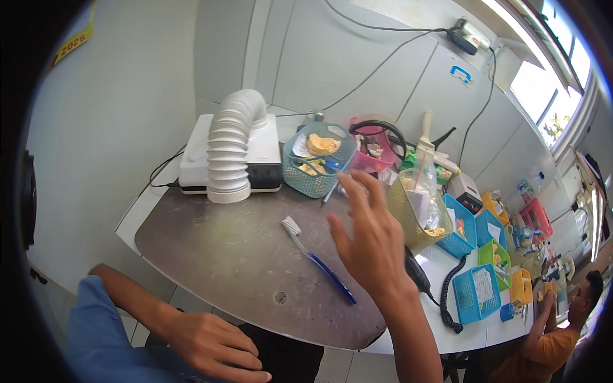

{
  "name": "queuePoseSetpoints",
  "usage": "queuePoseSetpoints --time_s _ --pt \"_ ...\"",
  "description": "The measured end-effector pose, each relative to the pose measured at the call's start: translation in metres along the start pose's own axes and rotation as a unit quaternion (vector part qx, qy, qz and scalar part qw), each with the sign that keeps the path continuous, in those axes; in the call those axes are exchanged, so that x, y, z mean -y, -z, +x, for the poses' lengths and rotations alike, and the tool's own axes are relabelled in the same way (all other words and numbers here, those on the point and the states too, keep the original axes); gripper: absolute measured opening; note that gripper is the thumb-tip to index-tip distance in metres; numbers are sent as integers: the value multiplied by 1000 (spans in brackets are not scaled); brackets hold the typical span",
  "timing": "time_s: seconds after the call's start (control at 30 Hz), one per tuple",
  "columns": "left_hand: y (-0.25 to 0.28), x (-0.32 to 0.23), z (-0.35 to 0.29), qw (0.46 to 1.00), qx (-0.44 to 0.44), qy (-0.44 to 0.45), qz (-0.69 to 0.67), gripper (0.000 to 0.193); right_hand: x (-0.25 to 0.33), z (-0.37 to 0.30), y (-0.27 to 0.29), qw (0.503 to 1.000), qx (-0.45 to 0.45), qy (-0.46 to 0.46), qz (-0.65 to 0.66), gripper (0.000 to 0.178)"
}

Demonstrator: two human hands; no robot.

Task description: The recorder uses a micromotor and manual scraping tools to refine and trim a plaster dental model at a laboratory bench.

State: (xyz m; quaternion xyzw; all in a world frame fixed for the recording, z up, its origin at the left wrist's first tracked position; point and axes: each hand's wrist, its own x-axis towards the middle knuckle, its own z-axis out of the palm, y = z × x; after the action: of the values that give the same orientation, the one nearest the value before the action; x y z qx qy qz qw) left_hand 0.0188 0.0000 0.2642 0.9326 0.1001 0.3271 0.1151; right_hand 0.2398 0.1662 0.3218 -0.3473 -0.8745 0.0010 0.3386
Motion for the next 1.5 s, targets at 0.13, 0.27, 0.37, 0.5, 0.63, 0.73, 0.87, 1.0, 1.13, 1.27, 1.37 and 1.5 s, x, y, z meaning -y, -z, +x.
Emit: queuePoseSetpoints --time_s 0.13,0.27,0.37,0.5,0.63,0.73,0.87,1.0,1.13,1.27,1.37,1.5 --pt "19 32 3 993 87 -35 74 32 -14 56 -52 994 93 -13 -57 46" --pt "19 89 15 979 134 -44 145 22 -36 70 -84 990 113 -22 -84 33" --pt "12 106 22 986 120 -10 118 20 -39 64 -89 993 92 -3 -75 25" --pt "12 109 20 990 100 -5 98 19 -46 62 -83 994 71 45 -68 17" --pt "15 105 21 988 127 15 90 15 -53 63 -83 995 82 41 -41 16" --pt "13 111 26 989 126 13 75 13 -58 60 -76 994 78 54 -53 21" --pt "20 94 17 987 122 38 99 14 -29 56 -57 996 13 79 -38 23" --pt "12 106 9 989 114 25 86 20 -48 37 20 982 -87 105 -130 29" --pt "12 104 10 989 124 32 73 23 -96 16 103 965 -155 -110 -180 13" --pt "13 104 12 989 127 36 64 23 -161 -32 150 935 -92 -246 -237 14" --pt "16 94 6 988 126 55 76 24 -184 -56 133 923 70 -242 -290 18" --pt "10 114 11 988 125 61 66 24 -196 -75 112 907 148 -213 -331 29"
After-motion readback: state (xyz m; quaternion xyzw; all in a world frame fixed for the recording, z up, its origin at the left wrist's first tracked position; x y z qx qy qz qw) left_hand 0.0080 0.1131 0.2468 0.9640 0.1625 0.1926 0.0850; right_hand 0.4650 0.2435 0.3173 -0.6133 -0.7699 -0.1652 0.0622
